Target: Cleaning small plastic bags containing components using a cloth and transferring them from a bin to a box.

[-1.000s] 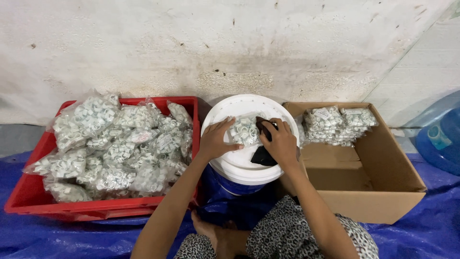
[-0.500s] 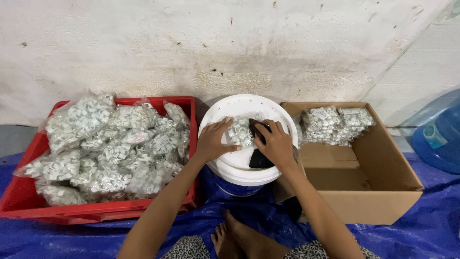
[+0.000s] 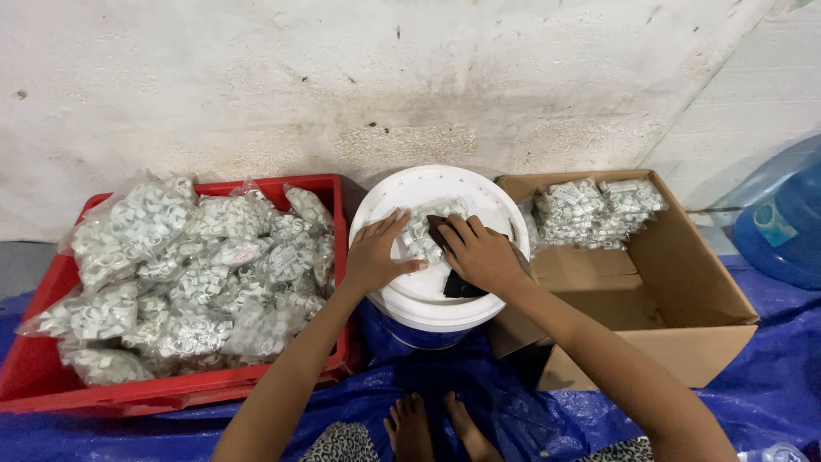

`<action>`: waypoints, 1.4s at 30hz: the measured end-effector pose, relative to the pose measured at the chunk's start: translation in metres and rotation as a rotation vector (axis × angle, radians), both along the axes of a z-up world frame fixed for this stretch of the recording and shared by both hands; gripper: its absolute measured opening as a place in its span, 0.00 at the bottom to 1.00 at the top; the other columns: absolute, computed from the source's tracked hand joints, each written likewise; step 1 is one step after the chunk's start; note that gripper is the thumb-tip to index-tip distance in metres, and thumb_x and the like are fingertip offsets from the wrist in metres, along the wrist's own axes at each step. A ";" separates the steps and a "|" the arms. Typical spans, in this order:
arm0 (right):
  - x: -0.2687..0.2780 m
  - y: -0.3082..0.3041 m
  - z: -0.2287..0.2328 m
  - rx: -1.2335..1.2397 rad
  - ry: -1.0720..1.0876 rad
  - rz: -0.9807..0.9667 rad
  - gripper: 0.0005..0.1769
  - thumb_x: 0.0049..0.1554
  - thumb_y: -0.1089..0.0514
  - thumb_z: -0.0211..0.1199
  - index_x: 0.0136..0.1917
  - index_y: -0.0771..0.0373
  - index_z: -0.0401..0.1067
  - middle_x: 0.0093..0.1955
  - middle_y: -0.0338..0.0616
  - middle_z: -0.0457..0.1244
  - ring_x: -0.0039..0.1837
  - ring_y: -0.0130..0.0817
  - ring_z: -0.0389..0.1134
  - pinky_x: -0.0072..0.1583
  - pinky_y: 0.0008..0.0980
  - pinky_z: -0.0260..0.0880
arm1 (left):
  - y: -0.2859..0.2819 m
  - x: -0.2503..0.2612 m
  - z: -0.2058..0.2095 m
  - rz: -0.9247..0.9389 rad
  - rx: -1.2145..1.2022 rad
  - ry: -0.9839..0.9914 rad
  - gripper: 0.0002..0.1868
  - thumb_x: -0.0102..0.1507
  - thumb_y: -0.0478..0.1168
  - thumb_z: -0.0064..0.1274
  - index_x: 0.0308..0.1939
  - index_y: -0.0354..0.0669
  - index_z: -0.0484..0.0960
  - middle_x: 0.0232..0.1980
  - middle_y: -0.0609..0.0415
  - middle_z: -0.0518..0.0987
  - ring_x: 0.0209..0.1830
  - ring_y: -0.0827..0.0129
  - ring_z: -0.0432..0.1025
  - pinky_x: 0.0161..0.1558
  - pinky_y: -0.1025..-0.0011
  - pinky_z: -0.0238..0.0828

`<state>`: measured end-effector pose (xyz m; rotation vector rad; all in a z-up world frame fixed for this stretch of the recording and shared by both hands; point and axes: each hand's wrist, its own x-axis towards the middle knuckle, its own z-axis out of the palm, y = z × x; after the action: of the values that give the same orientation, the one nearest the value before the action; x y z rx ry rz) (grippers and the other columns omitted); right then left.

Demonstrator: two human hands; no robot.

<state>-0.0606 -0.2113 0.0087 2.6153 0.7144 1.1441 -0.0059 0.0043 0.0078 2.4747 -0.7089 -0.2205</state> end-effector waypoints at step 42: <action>0.001 0.006 -0.004 0.464 0.213 -0.032 0.14 0.52 0.58 0.61 0.53 0.57 0.75 0.50 0.45 0.63 0.45 0.41 0.69 0.36 0.31 0.73 | -0.011 -0.008 -0.008 0.108 -0.070 -0.086 0.56 0.54 0.73 0.50 0.75 0.43 0.51 0.77 0.48 0.55 0.74 0.56 0.52 0.74 0.57 0.34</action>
<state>-0.0594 -0.2053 0.0043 3.1588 0.4844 1.1464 -0.0135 -0.0068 0.0000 2.4586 -0.6052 -0.0481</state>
